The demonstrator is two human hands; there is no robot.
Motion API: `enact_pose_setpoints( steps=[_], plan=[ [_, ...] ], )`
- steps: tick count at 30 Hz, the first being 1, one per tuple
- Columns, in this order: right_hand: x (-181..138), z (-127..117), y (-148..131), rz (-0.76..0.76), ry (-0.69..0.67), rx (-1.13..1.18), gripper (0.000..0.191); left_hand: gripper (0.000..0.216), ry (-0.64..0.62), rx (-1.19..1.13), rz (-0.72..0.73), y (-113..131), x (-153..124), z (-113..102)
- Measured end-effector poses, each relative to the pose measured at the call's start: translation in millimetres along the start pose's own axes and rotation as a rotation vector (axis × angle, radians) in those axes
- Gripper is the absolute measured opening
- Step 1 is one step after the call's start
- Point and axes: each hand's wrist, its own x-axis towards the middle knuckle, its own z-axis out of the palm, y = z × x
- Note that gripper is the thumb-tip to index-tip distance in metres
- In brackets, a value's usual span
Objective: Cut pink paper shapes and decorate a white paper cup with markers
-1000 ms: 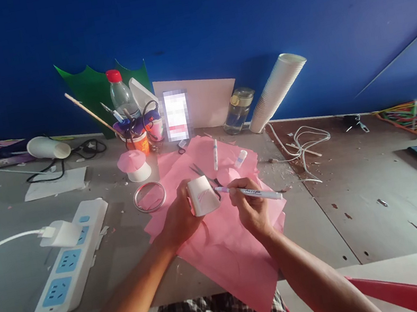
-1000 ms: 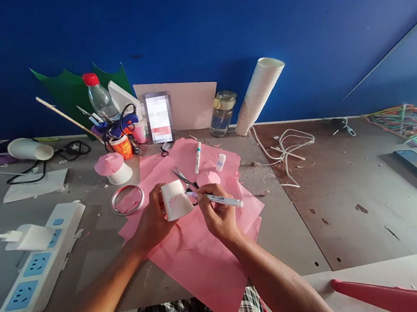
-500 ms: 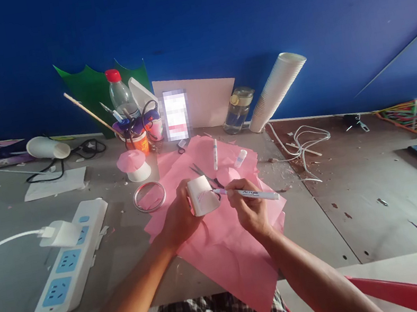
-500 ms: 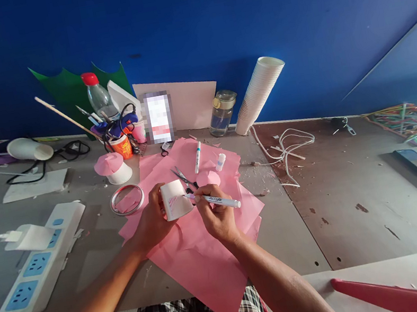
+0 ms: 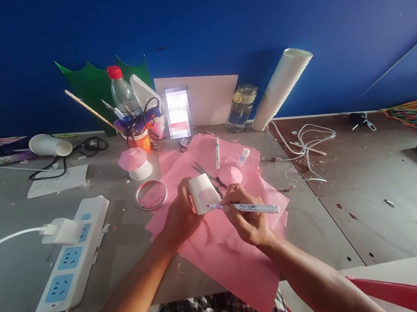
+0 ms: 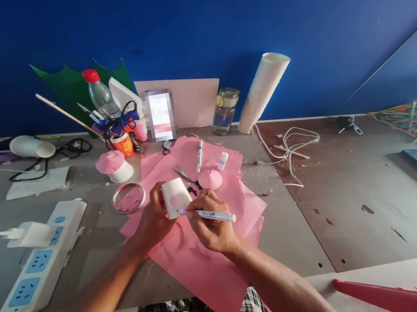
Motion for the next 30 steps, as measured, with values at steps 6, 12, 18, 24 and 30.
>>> enact_pose_setpoints(
  steps=[6,12,18,24,30],
  plan=[
    [-1.2,0.8,-2.1,-0.015,-0.013,-0.039,0.009,0.064,0.001,0.005,0.0,-1.1,0.0,0.4],
    [-1.1,-2.2,7.9,0.184,0.213,0.021,0.009,0.066,-0.019,-0.017,-0.002,0.0,-0.6,-0.7],
    [5.5,-1.3,13.9,0.281,0.276,0.008,0.011,0.056,-0.014,-0.011,-0.027,2.8,-1.2,-2.1],
    [3.3,0.0,16.5,0.24,0.234,0.015,0.012,0.056,-0.031,-0.07,-0.059,3.6,-1.8,-2.3],
    [1.5,-2.2,14.8,0.243,0.2,0.044,0.012,0.06,-0.015,-0.076,-0.052,5.2,-0.5,-2.5]
  ],
)
